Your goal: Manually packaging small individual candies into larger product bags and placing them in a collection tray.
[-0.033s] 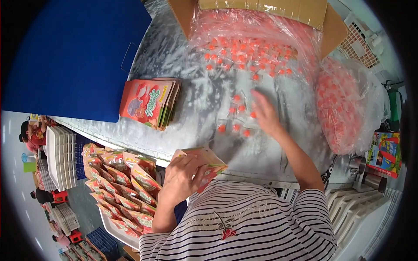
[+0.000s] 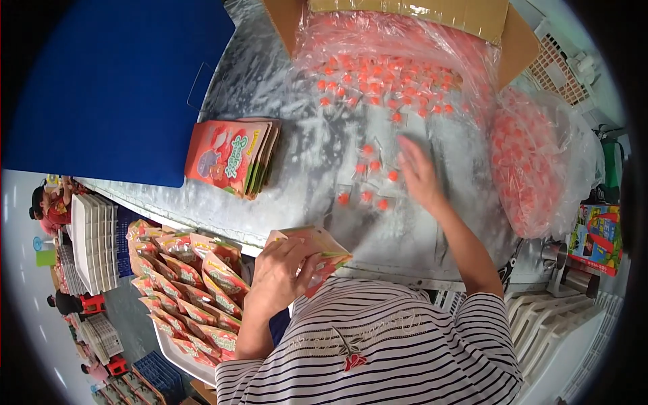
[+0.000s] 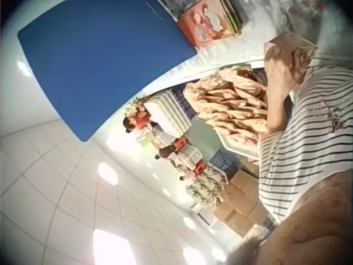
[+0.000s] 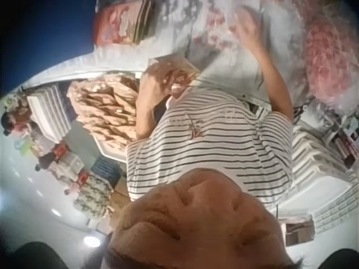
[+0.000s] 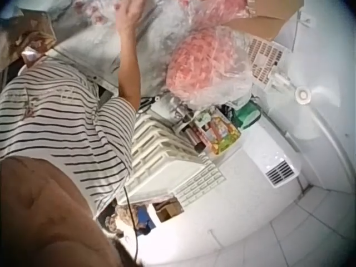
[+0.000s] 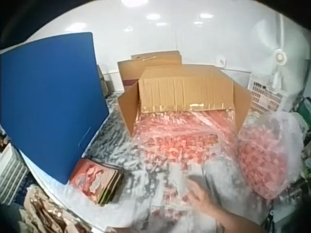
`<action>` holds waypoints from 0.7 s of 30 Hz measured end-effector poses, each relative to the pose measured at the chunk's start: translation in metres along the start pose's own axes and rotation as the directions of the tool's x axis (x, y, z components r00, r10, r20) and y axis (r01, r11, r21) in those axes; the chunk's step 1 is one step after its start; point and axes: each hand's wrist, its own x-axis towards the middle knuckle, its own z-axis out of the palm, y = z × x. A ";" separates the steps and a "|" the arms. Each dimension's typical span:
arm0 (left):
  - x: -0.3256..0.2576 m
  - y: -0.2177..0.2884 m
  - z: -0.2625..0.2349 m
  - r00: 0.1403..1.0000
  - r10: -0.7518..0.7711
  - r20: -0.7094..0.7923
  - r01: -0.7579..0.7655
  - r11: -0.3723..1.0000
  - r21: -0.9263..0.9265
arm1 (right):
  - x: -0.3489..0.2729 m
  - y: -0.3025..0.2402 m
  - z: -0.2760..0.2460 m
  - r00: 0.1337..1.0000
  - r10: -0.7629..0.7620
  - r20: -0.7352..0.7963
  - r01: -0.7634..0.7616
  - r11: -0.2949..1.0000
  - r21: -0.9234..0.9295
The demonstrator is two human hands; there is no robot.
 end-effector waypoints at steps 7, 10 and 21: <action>-0.017 -0.008 -0.002 0.997 -0.070 -0.009 0.070 0.997 -0.022 | -0.024 -0.002 -0.028 0.995 -0.086 0.045 0.095 0.961 -0.261; -0.023 -0.007 -0.003 0.996 -0.092 -0.002 0.092 0.996 -0.019 | -0.030 -0.014 -0.018 0.981 -0.103 0.166 0.155 0.929 -0.337; -0.034 -0.006 -0.003 0.995 -0.098 -0.032 0.096 0.994 -0.048 | -0.050 -0.016 0.026 0.967 -0.129 0.219 0.209 0.896 -0.393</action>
